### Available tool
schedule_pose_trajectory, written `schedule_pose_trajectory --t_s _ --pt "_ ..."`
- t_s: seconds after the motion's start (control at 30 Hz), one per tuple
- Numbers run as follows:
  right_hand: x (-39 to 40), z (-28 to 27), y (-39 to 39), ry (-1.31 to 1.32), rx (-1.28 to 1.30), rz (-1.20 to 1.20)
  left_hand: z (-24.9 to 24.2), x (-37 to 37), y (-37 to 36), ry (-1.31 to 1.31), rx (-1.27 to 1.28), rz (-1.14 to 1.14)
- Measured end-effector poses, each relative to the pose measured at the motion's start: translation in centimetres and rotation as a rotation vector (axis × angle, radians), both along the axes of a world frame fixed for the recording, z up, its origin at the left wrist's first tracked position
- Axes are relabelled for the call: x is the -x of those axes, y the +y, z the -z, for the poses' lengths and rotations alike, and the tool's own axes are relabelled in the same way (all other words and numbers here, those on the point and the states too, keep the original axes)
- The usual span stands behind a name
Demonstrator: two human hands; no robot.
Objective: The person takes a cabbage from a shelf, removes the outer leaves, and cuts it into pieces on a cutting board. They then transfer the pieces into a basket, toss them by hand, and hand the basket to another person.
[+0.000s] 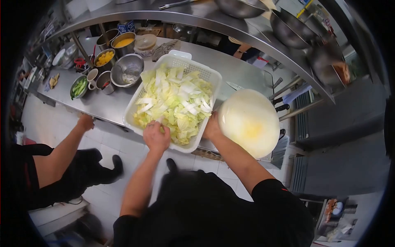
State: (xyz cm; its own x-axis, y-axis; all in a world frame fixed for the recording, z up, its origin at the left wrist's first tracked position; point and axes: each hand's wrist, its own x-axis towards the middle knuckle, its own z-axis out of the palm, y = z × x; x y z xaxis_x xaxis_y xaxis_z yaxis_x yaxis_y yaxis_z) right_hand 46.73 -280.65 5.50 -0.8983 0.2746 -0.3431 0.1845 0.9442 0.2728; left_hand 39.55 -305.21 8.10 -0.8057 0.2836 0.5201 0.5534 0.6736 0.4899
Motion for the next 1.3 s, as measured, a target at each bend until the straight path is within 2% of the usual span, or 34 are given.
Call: schedule_pose_trajectory --t_s 0.13,0.17,0.2,0.27,0.33,0.47,0.57,0.63,0.73,0.8,0.83,0.97,1.0,1.03,1.07,1.13,1.17,1.23,1.3 --pt "-4.0 2.6 -1.9 0.214 0.013 0.002 0.2 -0.1 0.2 -0.004 0.054 -0.016" --pt "-4.8 3.7 -2.0 0.343 0.091 -0.008 0.3 -0.2 0.2 0.004 0.062 -0.014" --pt "-5.5 3.4 -2.3 0.472 0.169 -0.019 0.2 -0.3 0.2 0.006 0.072 -0.020" --pt "-6.7 2.8 -2.3 0.418 0.237 -0.045 0.1 -0.3 0.2 0.018 0.089 -0.027" --pt "-7.0 1.7 -2.2 0.594 0.335 -0.053 -0.1 -0.4 0.3 0.006 0.107 -0.035" --pt "-6.0 2.2 -1.4 0.561 0.303 0.032 -0.3 -0.6 0.4 -0.015 0.139 -0.056" --pt "-8.2 5.1 -0.9 0.600 0.350 -0.039 -0.1 -0.6 0.4 -0.028 0.136 -0.059" --pt "-12.1 4.6 -0.7 0.727 0.446 -0.233 -0.3 -0.6 0.5 -0.062 0.134 -0.076" --pt "-14.9 7.2 0.4 0.797 0.439 -0.336 0.8 -0.2 0.4 -0.117 0.109 -0.124" --pt "-15.7 9.1 0.9 0.788 0.437 -0.351 2.2 0.1 0.0 -0.011 0.102 -0.109" --pt "-16.1 9.7 1.2 0.789 0.441 -0.381 2.0 -0.1 0.2 -0.074 0.087 -0.105" --pt "-15.8 8.2 1.4 0.687 0.385 -0.350 1.5 -0.1 0.3 -0.147 0.110 -0.092" --pt "-15.4 8.4 1.2 0.663 0.464 -0.251 1.5 -0.4 0.4 -0.141 0.116 -0.085" --pt "-14.4 7.8 0.9 0.642 0.544 -0.165 1.5 -0.6 0.5 -0.124 0.123 -0.082" --pt "-14.2 7.0 0.5 0.654 0.549 -0.180 1.5 -0.6 0.5 -0.104 0.128 -0.087" --pt "-15.1 2.0 -0.5 0.628 0.629 0.118 1.5 -1.0 0.7 -0.073 0.161 -0.084" --pt "-14.6 -1.2 -0.5 0.638 0.632 0.096 1.0 -1.8 1.3 -0.075 0.140 -0.068" --pt "-13.1 -7.5 -0.9 0.859 0.788 0.230 0.6 -3.7 2.5 -0.095 0.106 -0.091" --pt "-8.8 -11.5 -1.2 1.200 0.889 0.226 1.2 -4.9 3.2 -0.096 0.085 -0.063"
